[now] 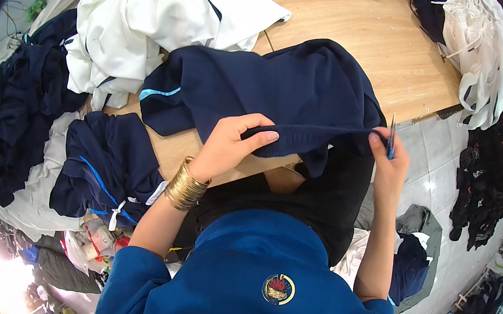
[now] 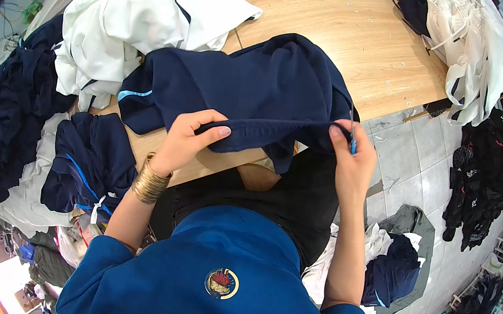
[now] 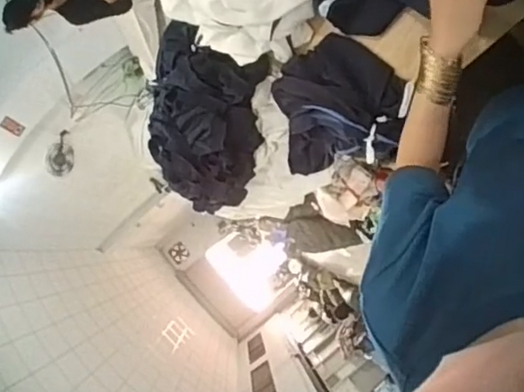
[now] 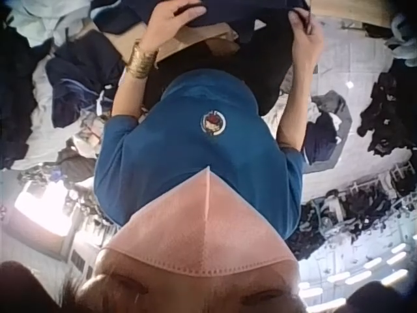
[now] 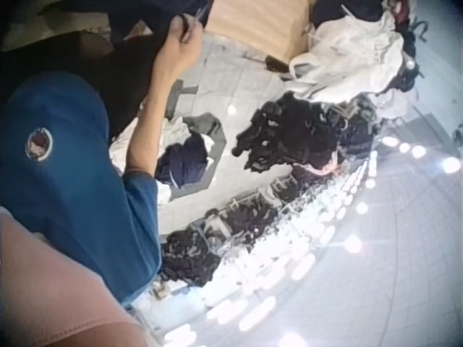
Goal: Trimming loose threads from garments using thread snips in a textile factory setting.
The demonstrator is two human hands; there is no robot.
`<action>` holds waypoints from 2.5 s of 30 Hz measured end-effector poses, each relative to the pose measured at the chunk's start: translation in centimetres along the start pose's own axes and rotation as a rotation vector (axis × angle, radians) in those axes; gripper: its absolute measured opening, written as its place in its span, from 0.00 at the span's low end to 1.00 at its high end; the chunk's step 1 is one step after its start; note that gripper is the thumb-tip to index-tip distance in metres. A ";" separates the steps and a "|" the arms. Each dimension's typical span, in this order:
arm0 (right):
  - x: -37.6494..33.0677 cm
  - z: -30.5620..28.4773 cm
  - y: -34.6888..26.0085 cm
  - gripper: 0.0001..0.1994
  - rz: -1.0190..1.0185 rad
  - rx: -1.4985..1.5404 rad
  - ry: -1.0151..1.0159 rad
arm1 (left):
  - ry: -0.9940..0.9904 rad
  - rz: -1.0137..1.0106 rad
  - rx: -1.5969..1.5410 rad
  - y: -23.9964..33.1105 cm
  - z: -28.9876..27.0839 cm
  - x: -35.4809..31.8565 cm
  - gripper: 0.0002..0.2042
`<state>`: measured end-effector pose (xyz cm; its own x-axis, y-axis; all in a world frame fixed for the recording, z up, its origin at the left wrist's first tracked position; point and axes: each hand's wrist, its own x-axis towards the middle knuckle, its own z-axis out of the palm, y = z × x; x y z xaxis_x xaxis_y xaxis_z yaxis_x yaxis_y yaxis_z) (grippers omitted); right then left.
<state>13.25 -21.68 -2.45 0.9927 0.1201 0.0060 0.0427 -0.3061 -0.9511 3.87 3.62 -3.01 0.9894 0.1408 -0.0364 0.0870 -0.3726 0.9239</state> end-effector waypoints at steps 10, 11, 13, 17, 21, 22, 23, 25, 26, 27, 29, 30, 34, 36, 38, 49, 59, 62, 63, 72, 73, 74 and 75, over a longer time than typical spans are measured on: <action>1.7 -0.7 -1.4 0.06 0.068 0.198 -0.061 | -0.224 -0.084 -0.434 3.6 -2.6 0.1 0.14; 1.7 -0.7 -1.4 0.06 0.057 0.199 -0.058 | -0.221 -0.078 -0.433 4.0 -2.6 -0.1 0.14; 1.6 -0.6 -1.5 0.06 0.047 0.200 -0.055 | -0.197 -0.076 -0.447 4.4 -2.6 -0.2 0.13; 1.7 -0.5 -1.6 0.06 0.054 0.197 -0.061 | -0.172 -0.090 -0.446 4.6 -2.5 -0.2 0.13; 1.5 -0.7 -2.1 0.06 0.068 0.201 -0.080 | -0.165 -0.104 -0.462 4.6 -2.5 -0.2 0.13; 1.4 -0.7 -2.0 0.06 0.069 0.200 -0.079 | -0.162 -0.099 -0.460 4.6 -2.5 -0.2 0.13; 1.4 -0.7 -2.0 0.06 0.065 0.203 -0.078 | -0.164 -0.098 -0.460 4.6 -2.4 -0.3 0.13; 1.4 -0.8 -1.9 0.06 0.061 0.207 -0.074 | -0.163 -0.103 -0.466 4.7 -2.4 -0.3 0.13; 1.4 -0.9 -1.8 0.06 0.046 0.186 -0.076 | -0.165 -0.102 -0.466 4.6 -2.5 -0.3 0.13; 1.4 -1.0 -1.8 0.06 0.032 0.165 -0.077 | -0.183 -0.115 -0.480 4.4 -2.6 -0.3 0.12; 1.3 -1.1 -2.0 0.05 0.027 0.158 -0.079 | -0.205 -0.124 -0.494 4.6 -2.4 -0.1 0.11; 1.2 -1.1 -2.3 0.05 0.023 0.151 -0.083 | -0.191 -0.017 -0.285 5.0 -2.2 0.1 0.10; 1.1 0.4 -4.8 0.04 -0.144 0.069 -0.321 | -0.031 0.442 0.132 6.0 0.6 1.9 0.25; 0.6 1.4 -7.7 0.05 -0.142 0.095 -0.440 | -0.096 0.478 0.231 7.3 1.3 2.7 0.21; 1.1 1.1 -8.7 0.07 -0.134 0.180 -0.435 | -0.187 0.150 0.123 8.5 0.6 3.5 0.13; 4.1 0.8 -5.6 0.14 -0.392 -0.563 0.157 | 0.186 0.033 -0.904 13.2 -3.6 2.1 0.07; 6.3 -5.9 -7.7 0.08 -0.140 0.051 -0.063 | 0.081 0.429 -0.861 6.9 -9.1 2.0 0.22; 5.0 -7.0 -9.8 0.08 -0.046 0.109 -0.057 | 0.178 0.394 -0.730 6.8 -9.5 1.7 0.24; 5.3 -7.7 -9.5 0.08 -0.001 0.054 -0.072 | -0.007 0.429 -0.918 7.2 -9.9 1.7 0.22; 5.3 -8.4 -8.6 0.08 -0.257 -0.352 0.165 | 0.205 0.405 -1.033 7.3 -12.5 1.2 0.19; 4.9 -8.5 -8.9 0.08 -0.256 -0.355 0.168 | 0.343 0.416 -0.662 6.5 -12.7 1.5 0.20; 4.4 -8.8 -9.5 0.08 -0.173 -0.144 0.081 | 0.469 0.417 -0.287 6.1 -13.0 1.6 0.20; 4.1 -9.0 -10.1 0.08 -0.090 0.068 -0.007 | 0.466 0.417 -0.290 5.8 -13.3 1.6 0.20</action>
<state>17.88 -26.59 9.97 0.9844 0.1507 0.0907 0.1241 -0.2294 -0.9654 4.41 13.90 7.41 0.7746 0.4425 0.4518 -0.3889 -0.2302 0.8921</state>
